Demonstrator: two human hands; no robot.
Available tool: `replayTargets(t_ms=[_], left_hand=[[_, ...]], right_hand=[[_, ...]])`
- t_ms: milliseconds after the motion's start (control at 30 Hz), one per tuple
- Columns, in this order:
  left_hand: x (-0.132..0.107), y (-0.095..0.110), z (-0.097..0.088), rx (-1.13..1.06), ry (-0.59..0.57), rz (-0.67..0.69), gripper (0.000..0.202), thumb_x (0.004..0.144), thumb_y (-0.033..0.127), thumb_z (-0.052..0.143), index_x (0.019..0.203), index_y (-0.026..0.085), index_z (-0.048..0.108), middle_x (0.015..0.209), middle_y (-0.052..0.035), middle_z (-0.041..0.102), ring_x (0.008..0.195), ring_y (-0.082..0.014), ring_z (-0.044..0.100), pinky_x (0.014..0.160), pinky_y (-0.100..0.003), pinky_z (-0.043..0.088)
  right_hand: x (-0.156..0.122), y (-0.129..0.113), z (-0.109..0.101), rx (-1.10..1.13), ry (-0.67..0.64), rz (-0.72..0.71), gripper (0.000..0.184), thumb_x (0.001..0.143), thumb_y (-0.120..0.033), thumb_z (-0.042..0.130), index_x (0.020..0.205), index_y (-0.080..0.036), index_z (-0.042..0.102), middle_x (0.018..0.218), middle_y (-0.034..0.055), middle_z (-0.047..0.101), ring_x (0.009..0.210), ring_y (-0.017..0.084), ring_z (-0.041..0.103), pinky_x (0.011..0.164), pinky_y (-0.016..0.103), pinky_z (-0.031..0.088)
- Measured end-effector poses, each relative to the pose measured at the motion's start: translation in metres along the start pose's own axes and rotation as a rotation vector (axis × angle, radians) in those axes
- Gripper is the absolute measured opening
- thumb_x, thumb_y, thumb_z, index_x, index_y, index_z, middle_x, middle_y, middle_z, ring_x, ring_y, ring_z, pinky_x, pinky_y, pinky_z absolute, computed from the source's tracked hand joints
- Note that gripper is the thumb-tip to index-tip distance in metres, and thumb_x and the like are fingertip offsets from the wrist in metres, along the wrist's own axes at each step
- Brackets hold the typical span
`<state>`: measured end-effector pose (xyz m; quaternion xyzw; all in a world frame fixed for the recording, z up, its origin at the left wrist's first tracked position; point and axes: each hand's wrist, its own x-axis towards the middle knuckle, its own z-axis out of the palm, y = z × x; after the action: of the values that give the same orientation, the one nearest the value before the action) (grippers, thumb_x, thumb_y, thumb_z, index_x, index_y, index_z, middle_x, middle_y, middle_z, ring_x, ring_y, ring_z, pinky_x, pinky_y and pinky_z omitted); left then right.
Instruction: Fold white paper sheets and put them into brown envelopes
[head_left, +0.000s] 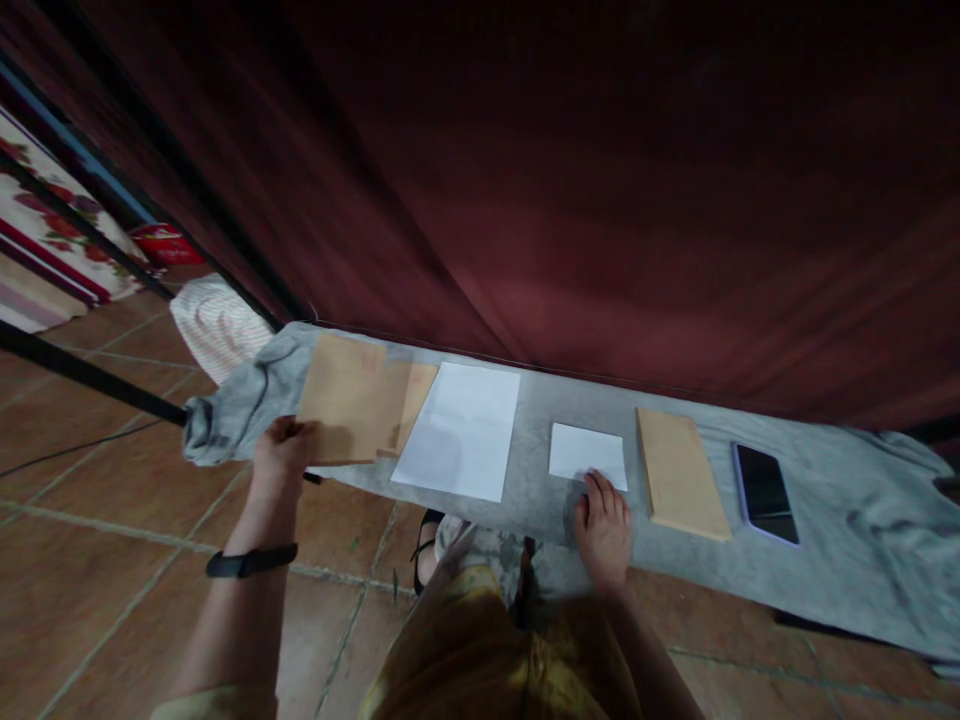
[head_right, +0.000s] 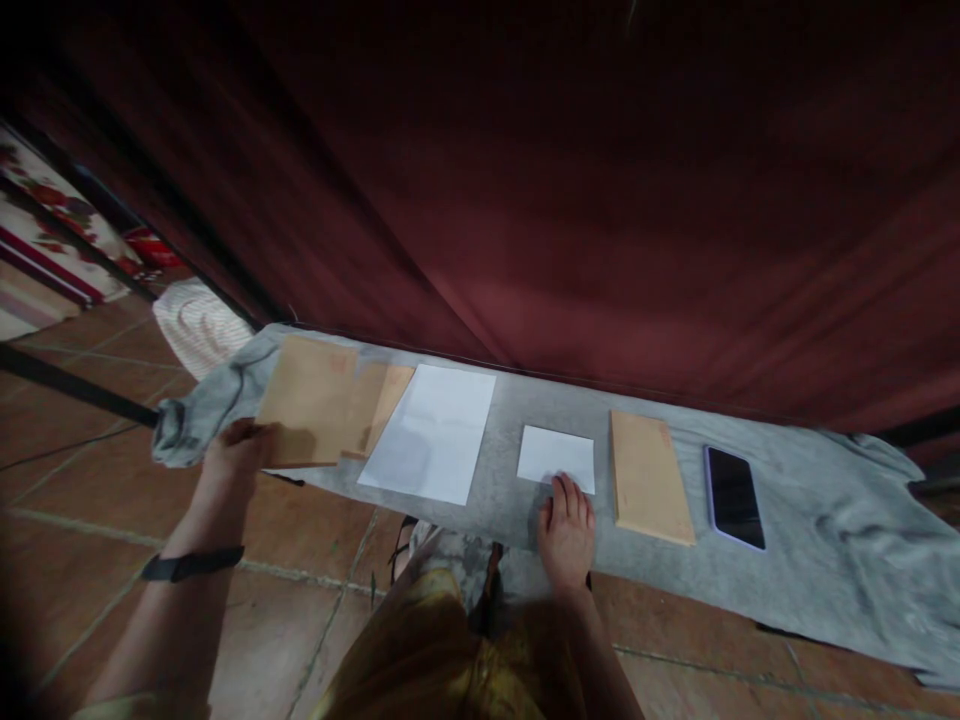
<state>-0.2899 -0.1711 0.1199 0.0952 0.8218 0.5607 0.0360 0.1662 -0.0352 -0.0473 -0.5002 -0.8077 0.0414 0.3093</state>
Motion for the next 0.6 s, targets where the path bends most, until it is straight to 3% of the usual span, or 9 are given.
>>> replayTargets(t_ms=[100,200,300,467,600], left_hand=[[-0.016,0.013,0.004,-0.368,-0.074,-0.215,0.017,0.071,0.007,0.064,0.070,0.018,0.052,0.057,0.0068,0.057,0.053,-0.0092,0.052,0.054,-0.019,0.046],[-0.049,0.019,0.022,-0.494,-0.201,-0.308,0.019,0.070,0.008,0.069,0.070,0.018,0.053,0.064,0.0027,0.065,0.060,-0.0113,0.062,0.057,-0.021,0.053],[-0.096,0.017,0.048,-0.611,-0.380,-0.375,0.018,0.070,0.005,0.070,0.084,0.016,0.064,0.081,-0.0027,0.074,0.076,-0.0154,0.071,0.065,-0.024,0.059],[-0.178,0.001,0.090,-0.720,-0.557,-0.567,0.026,0.069,0.007,0.076,0.092,0.018,0.069,0.086,-0.0025,0.077,0.078,-0.0155,0.074,0.065,-0.023,0.058],[-0.221,-0.011,0.110,-0.706,-0.636,-0.583,0.027,0.067,0.012,0.080,0.091,0.018,0.070,0.092,-0.0035,0.078,0.088,-0.0176,0.075,0.075,-0.027,0.059]], right_hand=[[0.002,-0.001,-0.003,0.036,-0.005,0.009,0.044,0.098,-0.024,0.039,0.141,-0.022,0.050,0.142,0.0127,0.056,0.131,0.029,0.048,0.110,0.053,0.036],[0.005,-0.005,-0.010,0.141,0.002,0.029,0.043,0.098,-0.025,0.038,0.139,-0.024,0.052,0.144,0.0120,0.054,0.136,0.029,0.044,0.111,0.055,0.037],[0.005,-0.020,-0.018,0.342,0.012,0.107,0.042,0.099,-0.029,0.038,0.138,-0.025,0.054,0.147,0.0113,0.050,0.139,0.027,0.041,0.113,0.056,0.036],[0.004,-0.070,-0.023,0.836,-0.102,0.352,0.045,0.098,-0.045,0.045,0.135,-0.023,0.057,0.145,0.0103,0.054,0.135,0.026,0.048,0.116,0.050,0.035],[0.016,-0.104,-0.024,1.257,-0.242,0.673,0.051,0.088,-0.060,0.057,0.126,-0.026,0.062,0.131,0.0092,0.065,0.107,0.027,0.065,0.095,0.044,0.052]])
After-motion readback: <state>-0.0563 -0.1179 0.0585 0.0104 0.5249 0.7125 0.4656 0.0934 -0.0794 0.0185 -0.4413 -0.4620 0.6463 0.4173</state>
